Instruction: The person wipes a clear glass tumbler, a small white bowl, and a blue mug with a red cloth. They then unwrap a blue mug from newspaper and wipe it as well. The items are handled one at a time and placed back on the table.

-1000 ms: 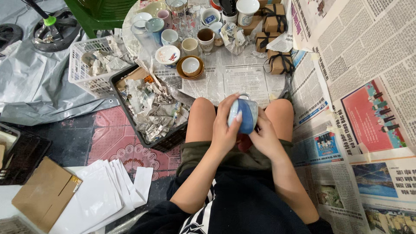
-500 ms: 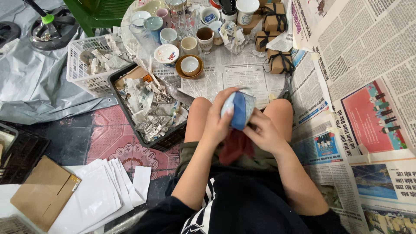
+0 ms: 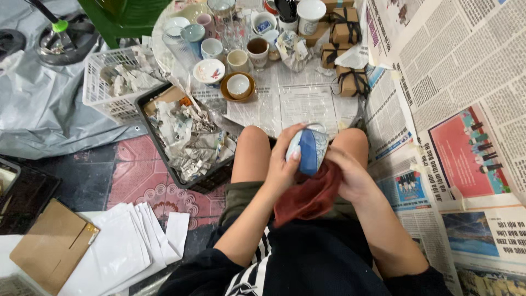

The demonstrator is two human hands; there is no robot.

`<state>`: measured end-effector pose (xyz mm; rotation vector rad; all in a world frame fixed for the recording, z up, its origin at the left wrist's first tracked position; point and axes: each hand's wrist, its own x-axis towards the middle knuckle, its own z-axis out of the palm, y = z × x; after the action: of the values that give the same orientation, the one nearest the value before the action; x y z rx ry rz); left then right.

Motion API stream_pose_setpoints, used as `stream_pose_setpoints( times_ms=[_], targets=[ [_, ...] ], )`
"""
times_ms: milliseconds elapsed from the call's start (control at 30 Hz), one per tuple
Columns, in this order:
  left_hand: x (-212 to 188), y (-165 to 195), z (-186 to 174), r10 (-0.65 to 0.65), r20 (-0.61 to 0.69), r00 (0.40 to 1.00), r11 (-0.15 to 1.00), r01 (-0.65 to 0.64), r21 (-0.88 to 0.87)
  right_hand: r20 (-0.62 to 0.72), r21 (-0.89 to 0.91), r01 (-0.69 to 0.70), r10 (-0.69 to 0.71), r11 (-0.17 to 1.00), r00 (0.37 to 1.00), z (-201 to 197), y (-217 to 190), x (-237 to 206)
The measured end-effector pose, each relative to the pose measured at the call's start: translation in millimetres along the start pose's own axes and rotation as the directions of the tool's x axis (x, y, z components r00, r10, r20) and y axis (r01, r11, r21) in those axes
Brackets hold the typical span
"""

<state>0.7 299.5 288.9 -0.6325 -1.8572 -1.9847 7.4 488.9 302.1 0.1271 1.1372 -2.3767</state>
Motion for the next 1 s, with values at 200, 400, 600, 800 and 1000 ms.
stream_pose_setpoints(
  times_ms=[200,400,600,800,1000],
  targets=[
    [3,-16,-15,-0.401,-0.065,0.914,0.753,0.288,-0.592,0.306,-0.415,0.366,-0.251,0.833,0.918,23,-39,-39],
    [-1,-23,-34,-0.450,-0.049,0.892,0.681,0.307,-0.665,0.126,-0.768,0.428,-0.543,0.477,0.830,18,-65,-58],
    [3,-22,-32,-0.524,-0.039,0.851,0.641,0.363,-0.676,0.118,-0.800,0.413,-0.559,0.436,0.820,4,-68,-47],
    [5,-10,-25,-0.551,-0.002,0.834,0.629,0.414,-0.658,0.179,-0.601,0.450,-0.437,0.661,0.881,19,-71,-46],
    [9,7,-14,-0.644,0.158,0.749,0.495,0.565,-0.661,0.393,-0.637,0.673,-0.593,0.376,0.703,62,-34,-30]
  ],
)
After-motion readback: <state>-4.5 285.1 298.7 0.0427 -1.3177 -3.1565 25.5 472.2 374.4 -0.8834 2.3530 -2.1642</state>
